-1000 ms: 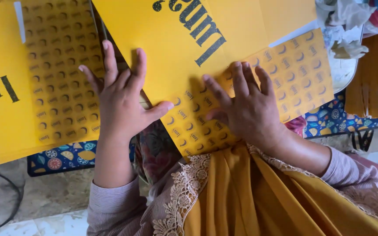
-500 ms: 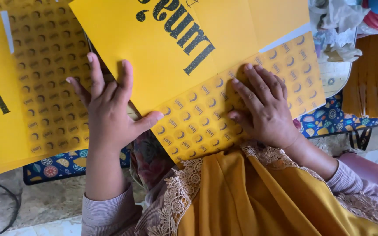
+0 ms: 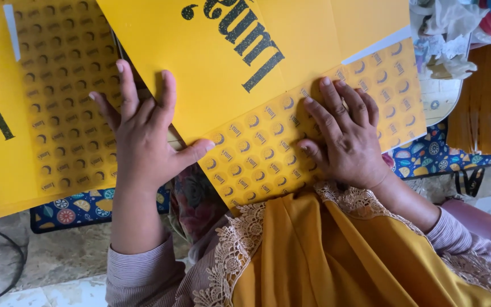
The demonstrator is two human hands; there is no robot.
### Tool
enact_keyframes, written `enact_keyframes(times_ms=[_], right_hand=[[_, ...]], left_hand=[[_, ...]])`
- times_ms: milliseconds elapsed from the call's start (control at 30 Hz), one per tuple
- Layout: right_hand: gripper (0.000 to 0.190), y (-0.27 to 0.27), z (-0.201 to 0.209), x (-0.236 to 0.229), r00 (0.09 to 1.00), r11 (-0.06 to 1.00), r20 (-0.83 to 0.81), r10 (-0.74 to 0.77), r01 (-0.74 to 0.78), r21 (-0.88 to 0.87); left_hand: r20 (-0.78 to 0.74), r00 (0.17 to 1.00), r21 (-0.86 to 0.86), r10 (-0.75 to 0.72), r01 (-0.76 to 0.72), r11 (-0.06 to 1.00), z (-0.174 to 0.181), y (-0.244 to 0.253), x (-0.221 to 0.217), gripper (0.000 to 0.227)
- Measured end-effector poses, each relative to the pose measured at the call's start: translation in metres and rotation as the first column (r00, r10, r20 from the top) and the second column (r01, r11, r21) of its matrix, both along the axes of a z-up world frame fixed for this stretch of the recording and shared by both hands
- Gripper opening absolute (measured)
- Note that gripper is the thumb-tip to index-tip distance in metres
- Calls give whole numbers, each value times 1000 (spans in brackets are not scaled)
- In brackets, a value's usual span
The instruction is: Applying liquid glue to the flaps of yellow paper bags using a small stick and stacking them for assembly.
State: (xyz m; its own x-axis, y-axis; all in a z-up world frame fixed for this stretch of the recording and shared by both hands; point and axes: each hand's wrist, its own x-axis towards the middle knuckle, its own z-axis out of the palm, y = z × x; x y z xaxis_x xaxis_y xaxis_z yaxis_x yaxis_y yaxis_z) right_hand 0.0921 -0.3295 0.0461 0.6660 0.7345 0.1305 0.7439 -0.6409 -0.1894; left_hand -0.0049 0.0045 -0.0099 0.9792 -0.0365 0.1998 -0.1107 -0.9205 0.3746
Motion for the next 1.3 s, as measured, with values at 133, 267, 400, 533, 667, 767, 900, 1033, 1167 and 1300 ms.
enact_keyframes(times_ms=[133,267,400,533,667,767,900,1033,1167,1300], right_hand=[[60,0,0,0,1000,1000,3,8,-8,9],[62,-1,-2,0,1000,1000,5,5,-5,-1],[62,-2,-2,0,1000,1000,6,11,-11,12],[61,-1,-1,0,1000,1000,-4,11,-11,9],[61,-2,-2,0,1000,1000,-17,8,-8,4],[62,-2,-3,1,1000,1000,-20,7,-7,8],[62,0,-2,1,1000,1000,-5,9,-9,18],[61,-1,-2,2,1000,1000,7,20,-20,11],[62,-4,-8,7,999,998,21,50,-49,-34],[78,-1,-6,13,988,993,129,81,-68,-100]], left_hand=[[-4,1000,7,0,0,1000,-2,0,-1,109],[9,1000,-5,-5,5,1000,-4,1,-1,110],[2,1000,-22,-7,8,1000,-1,0,-1,109],[4,1000,-23,-11,11,1000,0,-1,0,110],[-14,1000,-29,1,-2,1000,2,-2,0,108],[1,1000,-26,-6,6,1000,1,-1,0,107],[9,1000,-20,-13,13,1000,2,-1,0,105],[2,1000,-26,-4,4,1000,3,-2,1,105],[10,1000,1,-9,9,1000,-3,-1,0,104],[80,996,1,-27,27,1000,-1,-3,3,101]])
